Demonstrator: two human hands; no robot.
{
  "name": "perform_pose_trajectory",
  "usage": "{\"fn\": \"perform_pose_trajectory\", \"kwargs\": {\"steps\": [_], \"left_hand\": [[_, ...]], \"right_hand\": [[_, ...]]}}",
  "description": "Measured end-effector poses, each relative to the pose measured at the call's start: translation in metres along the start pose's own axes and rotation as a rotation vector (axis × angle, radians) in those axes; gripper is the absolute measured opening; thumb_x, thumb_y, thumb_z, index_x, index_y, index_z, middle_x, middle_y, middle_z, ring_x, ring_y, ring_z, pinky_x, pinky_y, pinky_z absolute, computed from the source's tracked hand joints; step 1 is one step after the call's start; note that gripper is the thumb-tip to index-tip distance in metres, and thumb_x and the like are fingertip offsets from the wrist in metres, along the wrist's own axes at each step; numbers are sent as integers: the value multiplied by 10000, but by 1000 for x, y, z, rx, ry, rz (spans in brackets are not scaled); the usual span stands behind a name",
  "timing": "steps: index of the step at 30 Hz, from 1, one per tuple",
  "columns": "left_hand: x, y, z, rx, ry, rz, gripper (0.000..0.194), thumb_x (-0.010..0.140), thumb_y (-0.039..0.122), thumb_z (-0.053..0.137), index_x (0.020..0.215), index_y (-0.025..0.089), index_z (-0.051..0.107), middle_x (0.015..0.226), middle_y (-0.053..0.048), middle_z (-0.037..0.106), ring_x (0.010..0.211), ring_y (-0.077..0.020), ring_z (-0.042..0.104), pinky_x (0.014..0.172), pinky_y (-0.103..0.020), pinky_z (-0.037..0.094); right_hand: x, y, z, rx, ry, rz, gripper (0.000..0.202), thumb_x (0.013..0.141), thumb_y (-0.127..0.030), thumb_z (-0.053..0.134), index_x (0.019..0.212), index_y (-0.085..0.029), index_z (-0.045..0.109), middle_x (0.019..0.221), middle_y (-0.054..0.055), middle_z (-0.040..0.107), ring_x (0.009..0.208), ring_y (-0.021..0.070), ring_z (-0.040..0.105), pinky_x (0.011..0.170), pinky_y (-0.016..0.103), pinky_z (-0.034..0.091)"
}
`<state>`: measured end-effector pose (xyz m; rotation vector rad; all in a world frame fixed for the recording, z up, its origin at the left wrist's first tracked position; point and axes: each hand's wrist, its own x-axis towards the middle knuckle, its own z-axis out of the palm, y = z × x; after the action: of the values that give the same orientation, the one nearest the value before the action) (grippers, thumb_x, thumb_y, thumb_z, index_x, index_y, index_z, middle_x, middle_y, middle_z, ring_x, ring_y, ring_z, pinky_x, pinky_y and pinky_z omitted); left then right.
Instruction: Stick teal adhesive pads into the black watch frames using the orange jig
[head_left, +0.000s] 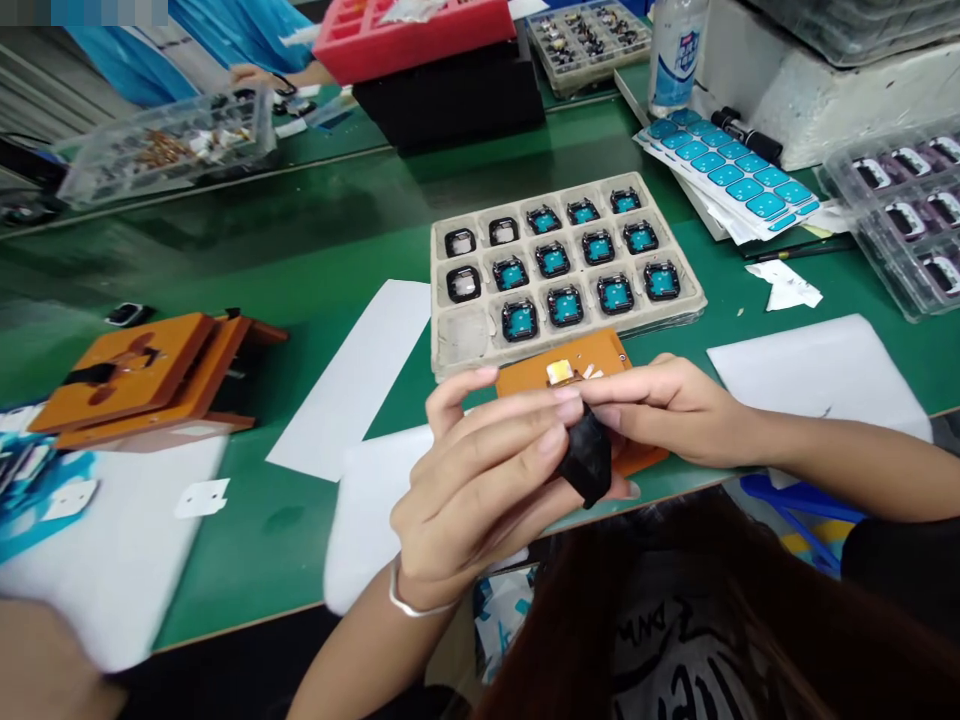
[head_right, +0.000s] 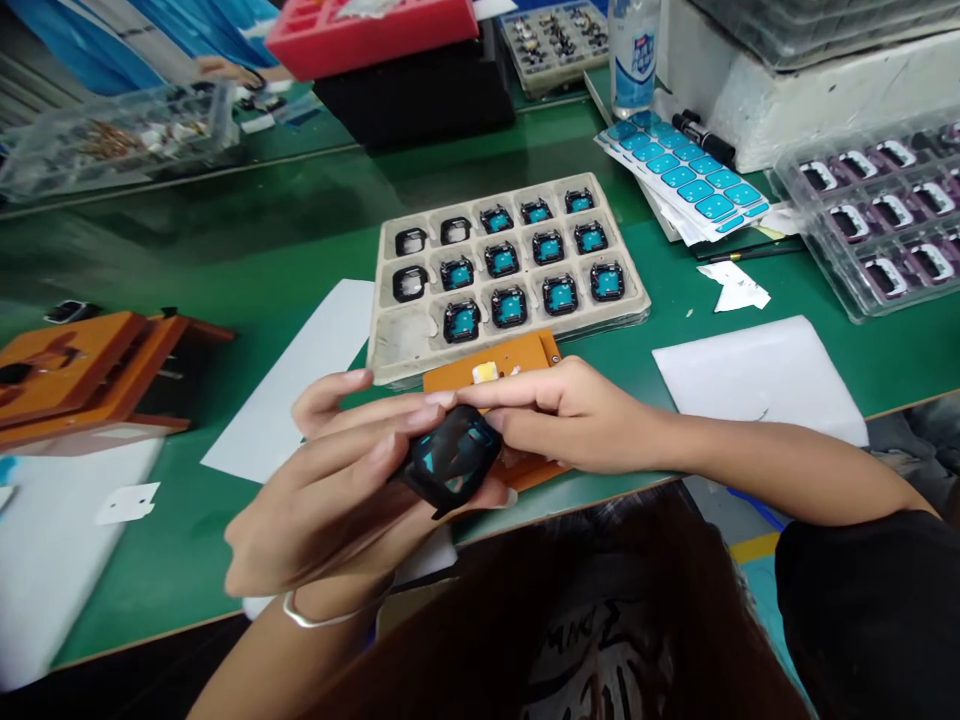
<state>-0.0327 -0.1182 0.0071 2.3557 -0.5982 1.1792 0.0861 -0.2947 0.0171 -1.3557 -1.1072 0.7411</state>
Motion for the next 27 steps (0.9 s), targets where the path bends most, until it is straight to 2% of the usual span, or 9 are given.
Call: {"fn": "perform_pose_trajectory", "kwargs": {"steps": [3, 6, 9, 14, 18, 21, 24, 27], "left_hand": [[3, 6, -2, 0, -63, -29, 673, 861, 298, 747, 1442, 334, 409, 1102, -11, 740, 1000, -245, 736, 1090, -592, 457], [3, 11, -2, -4, -85, -71, 596, 898, 298, 705, 1423, 324, 425, 1122, -14, 730, 1045, -237, 724, 1146, -570, 418], [2, 11, 0, -2, -39, -71, 599, 843, 288, 767, 1375, 282, 490, 1122, -31, 738, 1023, -245, 731, 1134, -551, 436], [5, 3, 4, -21, 11, 55, 580, 742, 275, 856, 1254, 231, 585, 1107, -45, 756, 934, -242, 755, 1107, -497, 478], [7, 4, 4, -36, -4, 34, 552, 752, 244, 849, 1238, 209, 588, 1103, -74, 756, 965, -245, 749, 1132, -484, 463], [2, 6, 3, -19, -29, 2, 476, 744, 247, 855, 1159, 238, 620, 1123, -28, 752, 976, -232, 746, 1142, -487, 456], [-2, 7, 1, 15, -41, -45, 385, 788, 252, 821, 1120, 241, 626, 1182, 8, 729, 1026, -212, 731, 1158, -497, 427], [0, 8, -2, 15, -59, -23, 235, 848, 238, 763, 1046, 216, 639, 1172, -12, 731, 1060, -214, 718, 1130, -482, 450]], "right_hand": [[1, -3, 1, -1, -13, 9, 342, 936, -218, 484, 1153, -145, 738, 801, -4, 681, 668, 104, 575, 632, 209, 470], [1, -4, 2, -7, 3, -1, 339, 930, -219, 469, 1092, -121, 750, 740, -12, 616, 640, 93, 518, 607, 201, 431], [2, -5, 3, -2, 16, 5, 323, 929, -233, 464, 1017, -107, 747, 709, -14, 562, 622, 88, 478, 582, 193, 405], [4, -5, 1, 26, -43, -27, 220, 873, -146, 470, 881, -93, 683, 610, -52, 443, 543, 61, 385, 528, 175, 352], [4, -5, 0, 21, -45, -31, 183, 863, -136, 462, 815, -113, 637, 602, -60, 422, 541, 59, 376, 529, 175, 338], [4, -5, 1, 32, -23, -27, 196, 867, -145, 462, 739, -123, 609, 598, -60, 416, 553, 60, 379, 536, 179, 333], [3, -6, 2, 50, -2, -5, 210, 866, -155, 470, 760, -112, 647, 595, -59, 428, 558, 62, 394, 537, 181, 340], [2, -6, 5, 96, 28, 36, 254, 860, -170, 475, 927, -95, 709, 643, -44, 515, 552, 64, 450, 535, 181, 376]]}}
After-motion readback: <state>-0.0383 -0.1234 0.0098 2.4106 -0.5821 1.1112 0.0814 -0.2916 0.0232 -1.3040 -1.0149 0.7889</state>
